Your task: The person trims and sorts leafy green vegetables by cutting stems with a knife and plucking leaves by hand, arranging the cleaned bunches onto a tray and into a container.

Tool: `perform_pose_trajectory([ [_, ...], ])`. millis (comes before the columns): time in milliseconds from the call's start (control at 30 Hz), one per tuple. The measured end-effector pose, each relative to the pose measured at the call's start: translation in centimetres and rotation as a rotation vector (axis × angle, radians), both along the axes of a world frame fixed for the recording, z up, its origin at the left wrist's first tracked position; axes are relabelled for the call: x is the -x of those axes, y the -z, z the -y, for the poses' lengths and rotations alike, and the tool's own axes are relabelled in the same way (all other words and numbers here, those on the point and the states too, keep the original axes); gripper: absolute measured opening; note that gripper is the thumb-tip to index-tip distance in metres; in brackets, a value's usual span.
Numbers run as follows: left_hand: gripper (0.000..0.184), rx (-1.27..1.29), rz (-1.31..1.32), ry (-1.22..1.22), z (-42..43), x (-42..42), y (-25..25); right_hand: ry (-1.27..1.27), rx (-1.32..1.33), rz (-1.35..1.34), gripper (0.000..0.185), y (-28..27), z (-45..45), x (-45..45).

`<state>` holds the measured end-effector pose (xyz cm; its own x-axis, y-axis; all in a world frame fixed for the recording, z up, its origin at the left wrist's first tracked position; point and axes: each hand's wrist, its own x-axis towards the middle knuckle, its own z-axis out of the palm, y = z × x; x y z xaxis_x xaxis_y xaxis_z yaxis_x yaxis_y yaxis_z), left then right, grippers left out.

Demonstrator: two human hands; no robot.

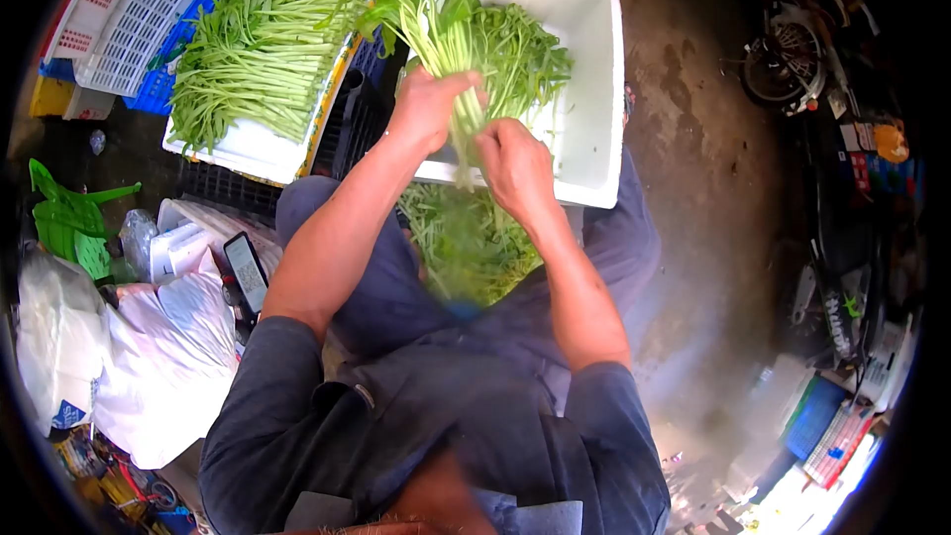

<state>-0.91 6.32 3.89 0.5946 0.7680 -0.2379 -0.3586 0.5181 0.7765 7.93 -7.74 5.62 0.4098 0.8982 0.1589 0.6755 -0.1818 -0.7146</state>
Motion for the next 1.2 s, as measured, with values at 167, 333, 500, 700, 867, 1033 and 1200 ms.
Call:
perform_pose_trajectory([
  [167, 0.013, 0.041, 0.066, -0.059, -1.3, 0.2, 0.2, 0.085, 0.184, -0.129, 0.016, -0.3, 4.6, -0.2],
  [333, 0.02, 0.099, -0.02, -0.083, -2.9, 1.8, -0.7, -0.164, 0.53, -0.138, 0.024, 1.4, 12.9, -3.1],
  [500, 0.021, 0.008, -0.107, -0.139, -4.5, 3.1, -2.7, 0.081, 0.323, -0.211, 0.027, 4.2, 14.4, -4.8],
  [700, 0.036, -0.218, -0.184, -0.062, -4.8, 4.5, -4.0, 0.105, 0.23, -0.387, 0.02, 8.7, 5.8, -11.1],
  [867, 0.039, -0.204, -0.295, -0.024, -4.5, 4.1, -4.4, -0.252, 0.689, 0.156, 0.031, 21.4, 0.4, -19.3],
  [1033, 0.032, 0.0, -0.209, -0.007, -4.9, 3.7, -3.3, -0.481, 1.108, 0.129, 0.037, 29.0, -1.0, -19.6],
  [1200, 0.035, 0.102, -0.128, -0.042, -5.9, 3.8, -2.4, -0.533, 1.036, 0.203, 0.03, 32.4, -1.1, -20.5],
])
